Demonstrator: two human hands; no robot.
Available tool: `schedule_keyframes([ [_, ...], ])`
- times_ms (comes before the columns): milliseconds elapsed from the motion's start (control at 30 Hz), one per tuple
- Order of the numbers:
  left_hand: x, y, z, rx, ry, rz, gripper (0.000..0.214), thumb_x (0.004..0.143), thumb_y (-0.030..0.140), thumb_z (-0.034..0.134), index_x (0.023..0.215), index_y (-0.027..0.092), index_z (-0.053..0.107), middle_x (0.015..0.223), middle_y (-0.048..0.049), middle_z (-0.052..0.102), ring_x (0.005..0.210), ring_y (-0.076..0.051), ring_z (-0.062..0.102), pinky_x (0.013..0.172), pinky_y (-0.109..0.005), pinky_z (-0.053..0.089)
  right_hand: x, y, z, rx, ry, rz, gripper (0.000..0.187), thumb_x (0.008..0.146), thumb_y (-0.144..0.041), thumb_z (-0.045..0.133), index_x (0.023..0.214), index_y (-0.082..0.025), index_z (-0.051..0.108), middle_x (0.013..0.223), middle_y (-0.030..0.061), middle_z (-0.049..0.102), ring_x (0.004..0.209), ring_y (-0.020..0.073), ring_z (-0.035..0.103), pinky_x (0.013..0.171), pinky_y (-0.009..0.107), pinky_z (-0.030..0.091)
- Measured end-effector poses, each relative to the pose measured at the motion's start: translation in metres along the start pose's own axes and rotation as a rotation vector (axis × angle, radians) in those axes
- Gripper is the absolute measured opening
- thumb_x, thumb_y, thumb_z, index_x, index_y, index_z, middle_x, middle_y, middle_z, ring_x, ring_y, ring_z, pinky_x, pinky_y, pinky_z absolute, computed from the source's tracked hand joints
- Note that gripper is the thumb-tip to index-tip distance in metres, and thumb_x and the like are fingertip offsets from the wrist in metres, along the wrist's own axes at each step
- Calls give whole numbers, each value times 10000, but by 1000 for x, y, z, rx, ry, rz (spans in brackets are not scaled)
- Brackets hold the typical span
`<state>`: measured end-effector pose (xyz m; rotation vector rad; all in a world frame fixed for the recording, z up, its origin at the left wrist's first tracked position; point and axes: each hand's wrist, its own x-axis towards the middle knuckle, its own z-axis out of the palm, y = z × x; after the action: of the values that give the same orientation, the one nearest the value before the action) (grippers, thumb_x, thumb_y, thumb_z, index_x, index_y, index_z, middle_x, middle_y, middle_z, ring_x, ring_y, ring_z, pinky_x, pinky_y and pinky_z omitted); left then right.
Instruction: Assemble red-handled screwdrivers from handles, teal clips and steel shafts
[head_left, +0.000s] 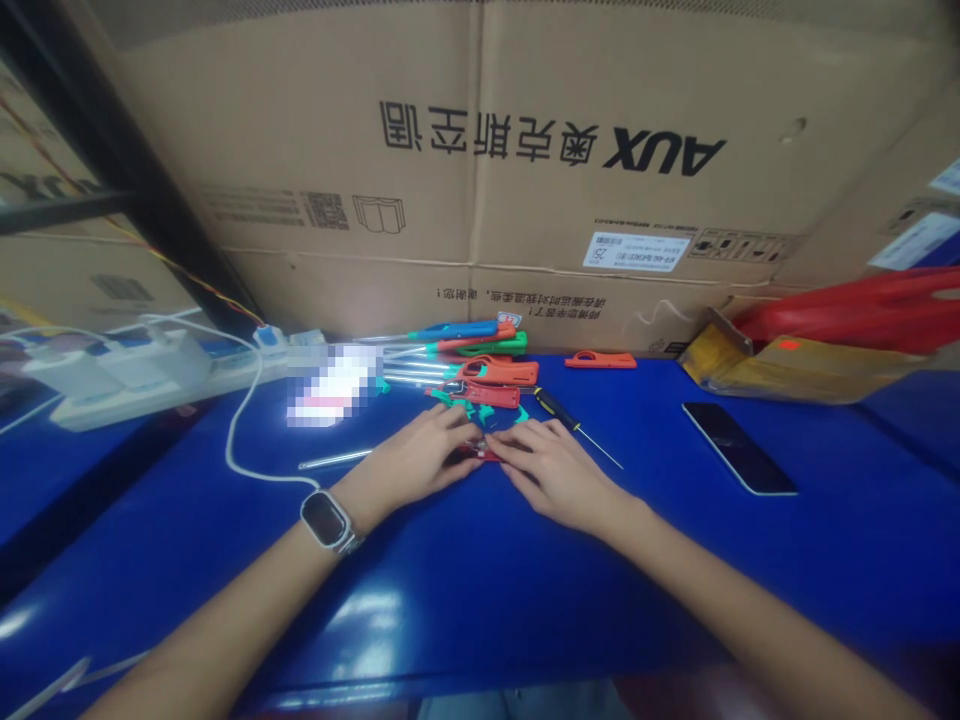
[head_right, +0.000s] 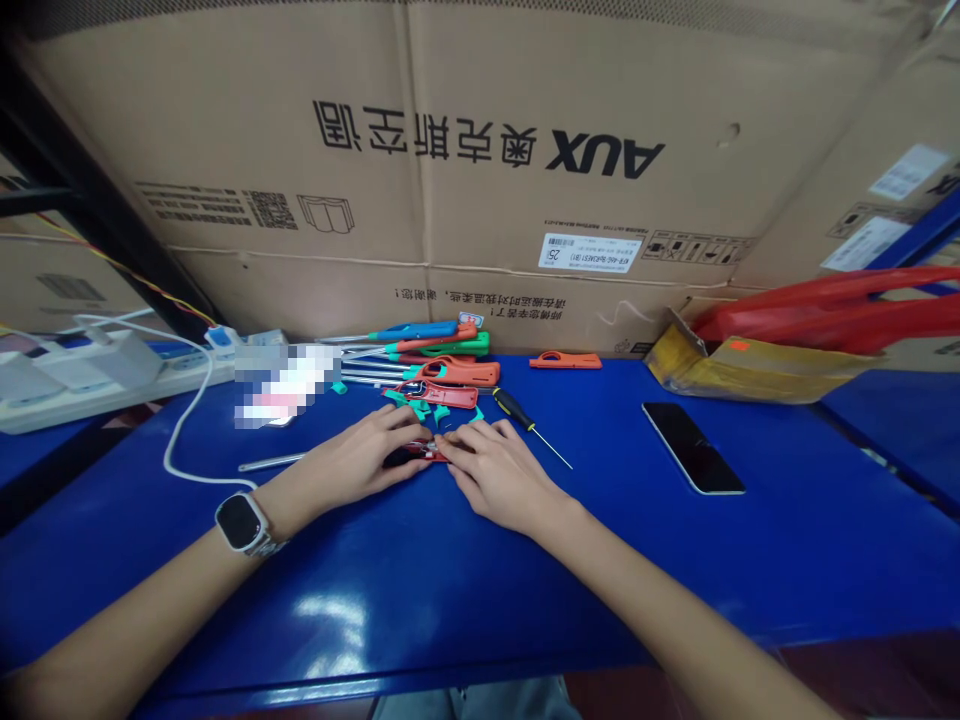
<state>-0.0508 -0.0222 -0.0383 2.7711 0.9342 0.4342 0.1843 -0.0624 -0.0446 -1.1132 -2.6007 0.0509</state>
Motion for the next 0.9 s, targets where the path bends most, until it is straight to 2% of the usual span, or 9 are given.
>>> schedule_keyframes([
  [167,0,-1,3,-15,28,-10,223,976,360,546,1063,186,655,1046,-77,595,995,-231,571,889,-384,488,0,1,1,-18,10,0,352,1020,-224,459,1343,-204,598,1195,110,680,1114,232,585,905,405,430],
  [367,0,-5,13,-219,114,-96,196,938,330,618,1064,201,696,1032,-68,597,991,-213,589,907,-366,508,1,0,4,-48,9,6,366,1020,-204,454,1365,-182,577,1257,120,670,1138,237,585,881,397,447],
  [533,3,-9,22,-227,152,-174,237,917,320,648,1109,191,698,1056,-80,595,994,-229,585,943,-422,496,2,-3,6,-71,45,45,371,1012,-240,480,1361,-166,580,1361,114,635,1248,251,563,971,429,422],
  [633,4,-8,21,-171,139,-165,263,931,341,627,1139,193,687,1063,-85,598,990,-230,583,927,-417,495,2,-5,6,-91,52,56,357,1021,-267,469,1339,-179,605,1379,99,627,1297,254,548,1017,448,397],
  [767,-1,0,8,48,125,-67,305,955,332,591,1228,207,646,1159,-104,591,1070,-259,546,916,-422,467,1,-7,4,-119,40,57,352,1027,-274,457,1318,-179,629,1372,92,632,1285,255,565,1019,462,399],
  [900,-4,10,-1,241,64,51,278,1020,278,466,1164,226,699,1056,-84,616,989,-228,540,838,-368,448,1,-6,3,-115,38,47,349,1019,-285,478,1319,-193,631,1383,96,622,1271,249,576,1009,457,409],
])
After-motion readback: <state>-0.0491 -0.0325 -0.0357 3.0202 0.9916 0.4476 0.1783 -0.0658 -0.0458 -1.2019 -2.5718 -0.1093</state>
